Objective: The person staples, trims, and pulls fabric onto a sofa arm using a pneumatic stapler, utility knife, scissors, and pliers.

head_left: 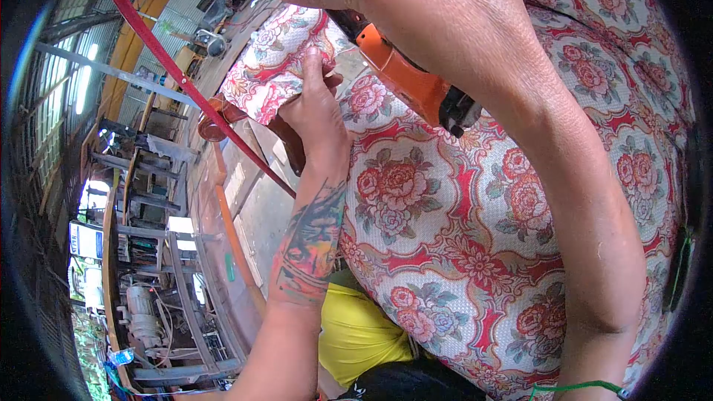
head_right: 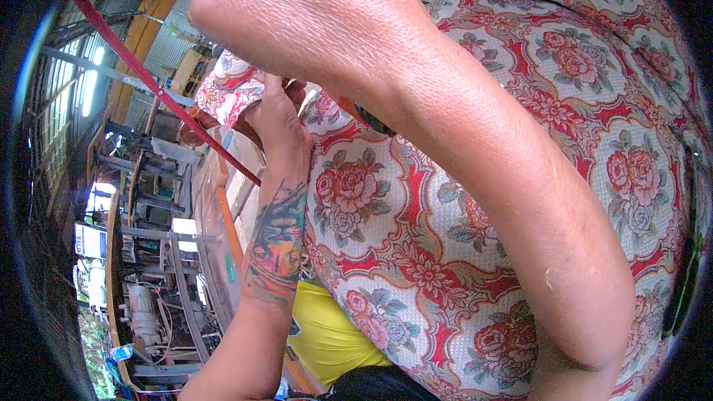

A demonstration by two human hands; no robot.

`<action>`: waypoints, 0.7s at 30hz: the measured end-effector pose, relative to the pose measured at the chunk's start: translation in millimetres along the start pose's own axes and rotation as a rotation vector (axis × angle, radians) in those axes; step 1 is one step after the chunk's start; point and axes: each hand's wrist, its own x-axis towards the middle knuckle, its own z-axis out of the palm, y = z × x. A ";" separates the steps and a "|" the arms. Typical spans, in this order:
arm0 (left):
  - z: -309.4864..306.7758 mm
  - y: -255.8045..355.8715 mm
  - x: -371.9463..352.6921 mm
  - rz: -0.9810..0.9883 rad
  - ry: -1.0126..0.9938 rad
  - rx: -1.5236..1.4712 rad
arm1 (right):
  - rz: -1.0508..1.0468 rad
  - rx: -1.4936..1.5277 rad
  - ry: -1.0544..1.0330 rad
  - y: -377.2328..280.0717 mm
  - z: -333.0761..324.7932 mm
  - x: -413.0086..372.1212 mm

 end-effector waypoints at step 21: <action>7.8 -14.3 21.9 -0.258 -0.258 -0.081 | 0.110 -0.051 0.070 -13.5 2.6 4.1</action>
